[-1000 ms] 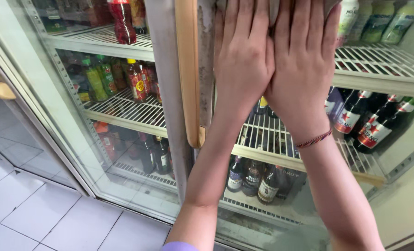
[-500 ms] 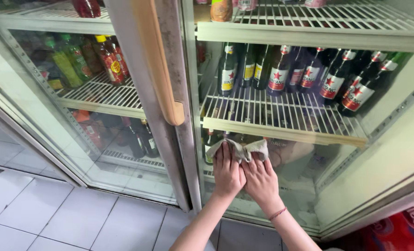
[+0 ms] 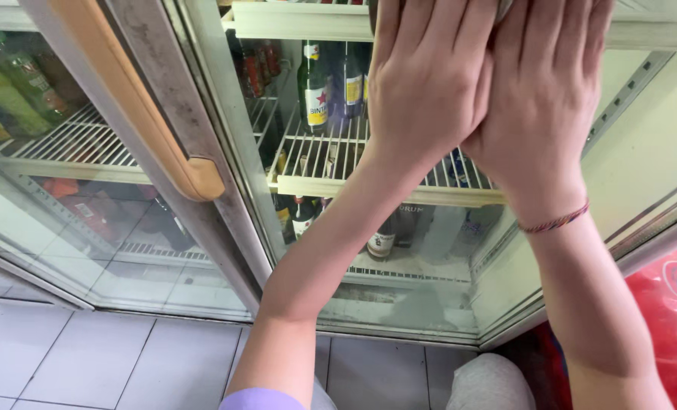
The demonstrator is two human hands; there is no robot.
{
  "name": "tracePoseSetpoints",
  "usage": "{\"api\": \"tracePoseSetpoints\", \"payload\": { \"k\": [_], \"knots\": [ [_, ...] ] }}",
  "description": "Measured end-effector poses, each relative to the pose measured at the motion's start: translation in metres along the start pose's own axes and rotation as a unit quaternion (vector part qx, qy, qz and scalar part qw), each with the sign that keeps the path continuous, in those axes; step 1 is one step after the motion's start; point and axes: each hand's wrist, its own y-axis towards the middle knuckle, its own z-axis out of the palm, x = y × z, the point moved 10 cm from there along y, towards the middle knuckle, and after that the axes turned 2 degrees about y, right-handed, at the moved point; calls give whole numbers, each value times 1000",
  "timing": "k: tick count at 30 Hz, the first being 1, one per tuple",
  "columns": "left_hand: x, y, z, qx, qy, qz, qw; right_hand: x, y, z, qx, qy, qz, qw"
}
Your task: The person wipes the exterior glass and frame of a commercial reach-in refrigerator using a cloth, then sprays cleaner and wipes several snack packages before placing them back on a shelf.
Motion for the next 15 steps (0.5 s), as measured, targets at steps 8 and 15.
{"api": "tracePoseSetpoints", "payload": {
  "k": [8, 15],
  "knots": [
    [-18, -246, 99, 11, 7, 17, 1000, 56, -244, 108, 83, 6, 61, 995],
    [-29, -339, 156, 68, 14, -20, 997, 69, -337, 137, 116, 48, 29, 992]
  ]
}}
